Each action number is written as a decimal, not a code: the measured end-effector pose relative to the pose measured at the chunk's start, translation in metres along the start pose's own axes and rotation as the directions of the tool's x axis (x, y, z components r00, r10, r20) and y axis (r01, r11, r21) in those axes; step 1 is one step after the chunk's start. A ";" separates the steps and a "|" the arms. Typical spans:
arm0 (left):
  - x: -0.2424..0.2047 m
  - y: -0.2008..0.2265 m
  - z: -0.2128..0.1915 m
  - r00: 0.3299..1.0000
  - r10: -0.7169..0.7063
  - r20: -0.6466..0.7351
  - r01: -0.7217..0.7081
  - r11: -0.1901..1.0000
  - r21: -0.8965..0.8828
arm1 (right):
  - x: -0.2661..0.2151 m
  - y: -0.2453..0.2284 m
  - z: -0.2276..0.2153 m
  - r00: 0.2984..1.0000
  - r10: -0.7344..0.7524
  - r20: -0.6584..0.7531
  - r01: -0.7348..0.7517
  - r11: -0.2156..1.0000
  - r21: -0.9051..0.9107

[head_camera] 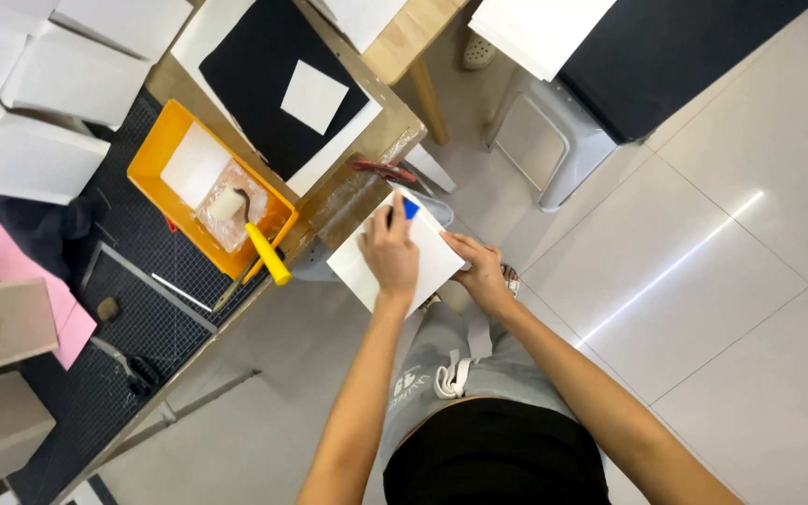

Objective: Applying adhesive to paper sheets with a roller and sticking them together

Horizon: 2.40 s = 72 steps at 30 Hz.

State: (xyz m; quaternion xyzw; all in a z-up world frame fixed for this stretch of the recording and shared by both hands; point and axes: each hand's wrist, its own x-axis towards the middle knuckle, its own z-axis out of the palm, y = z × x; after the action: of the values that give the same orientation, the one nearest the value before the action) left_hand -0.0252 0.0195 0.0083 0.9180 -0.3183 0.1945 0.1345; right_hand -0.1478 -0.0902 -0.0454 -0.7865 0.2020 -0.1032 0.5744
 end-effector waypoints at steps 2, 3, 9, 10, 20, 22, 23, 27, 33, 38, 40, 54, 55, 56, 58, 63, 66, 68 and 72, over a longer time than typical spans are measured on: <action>-0.010 0.022 -0.015 0.996 0.072 0.043 -0.070 0.997 -0.043 | 0.005 -0.007 -0.006 1.000 -0.022 -0.004 0.022 1.000 0.009; -0.022 0.027 -0.016 0.997 0.069 0.036 -0.067 0.997 -0.040 | 0.008 -0.008 -0.009 1.000 -0.030 -0.002 0.030 1.000 0.008; -0.031 0.032 -0.031 0.968 0.210 0.138 -0.183 0.966 -0.181 | 0.007 0.008 -0.003 0.997 -0.077 0.003 0.077 0.997 -0.026; -0.021 0.025 -0.031 0.975 0.183 0.126 -0.152 0.963 -0.224 | 0.007 0.016 0.003 0.998 -0.058 0.001 0.058 0.998 -0.023; 0.020 -0.019 0.033 0.967 0.237 -0.096 -0.235 0.972 0.030 | 0.002 -0.005 -0.009 0.998 -0.056 -0.019 0.056 0.998 -0.031; 0.030 -0.036 0.055 0.975 0.200 -0.099 -0.198 0.980 0.028 | 0.001 0.002 -0.005 0.999 -0.037 -0.013 0.037 0.998 -0.041; 0.034 -0.044 0.066 0.981 0.167 -0.099 -0.166 0.986 0.027 | 0.000 0.005 -0.002 1.000 -0.016 -0.011 0.015 0.999 -0.046; 0.023 -0.029 0.021 0.992 0.017 -0.122 -0.024 0.998 -0.058 | 0.002 0.008 -0.003 1.000 -0.009 -0.016 0.008 0.999 -0.033; 0.029 -0.028 0.039 0.993 0.111 -0.040 -0.114 0.992 -0.060 | -0.001 0.012 0.000 1.000 0.005 -0.004 -0.005 0.998 -0.068; 0.031 -0.017 0.034 1.000 0.014 0.001 -0.014 0.993 -0.116 | 0.001 0.007 -0.002 0.999 0.026 0.021 -0.025 0.999 -0.041; 0.039 -0.013 0.035 0.999 0.001 0.033 0.003 0.992 -0.129 | 0.007 0.008 -0.004 1.000 0.024 0.010 -0.023 0.998 -0.051; 0.025 -0.005 0.021 0.995 0.026 0.101 -0.013 0.992 -0.122 | 0.005 0.008 -0.003 0.999 0.034 0.026 -0.034 0.999 -0.032; 0.022 -0.004 0.023 0.994 -0.005 0.106 0.018 0.993 -0.120 | 0.004 0.007 -0.003 0.999 0.032 0.023 -0.031 0.999 -0.040; 0.019 -0.003 0.025 0.993 -0.036 0.111 0.049 0.992 -0.116 | 0.002 0.007 -0.002 0.999 0.029 0.020 -0.028 0.998 -0.047; 0.003 0.015 0.009 0.988 -0.015 0.154 0.039 0.987 -0.156 | -0.002 0.007 0.002 0.998 0.054 0.026 -0.053 0.997 -0.064; -0.004 0.011 0.033 0.982 0.067 0.176 -0.031 0.979 -0.201 | 0.003 0.010 0.000 0.999 0.044 0.004 -0.043 0.993 -0.112; 0.013 0.005 0.029 0.998 -0.035 0.049 0.039 0.995 -0.091 | 0.001 0.009 -0.001 0.999 0.046 0.016 -0.045 0.997 -0.067; 0.003 0.022 0.016 0.995 -0.004 0.097 0.018 0.989 -0.146 | 0.003 0.012 0.002 0.998 0.055 0.017 -0.053 0.995 -0.090; -0.005 0.021 0.022 0.987 0.109 0.118 -0.094 0.988 -0.121 | 0.001 0.005 -0.001 0.997 0.070 0.018 -0.066 0.987 -0.143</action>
State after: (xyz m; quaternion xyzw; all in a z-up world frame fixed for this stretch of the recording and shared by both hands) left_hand -0.0365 -0.0018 -0.0106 0.9016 -0.3831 0.1252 0.1569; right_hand -0.1485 -0.0924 -0.0496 -0.8193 0.2289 -0.0598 0.5222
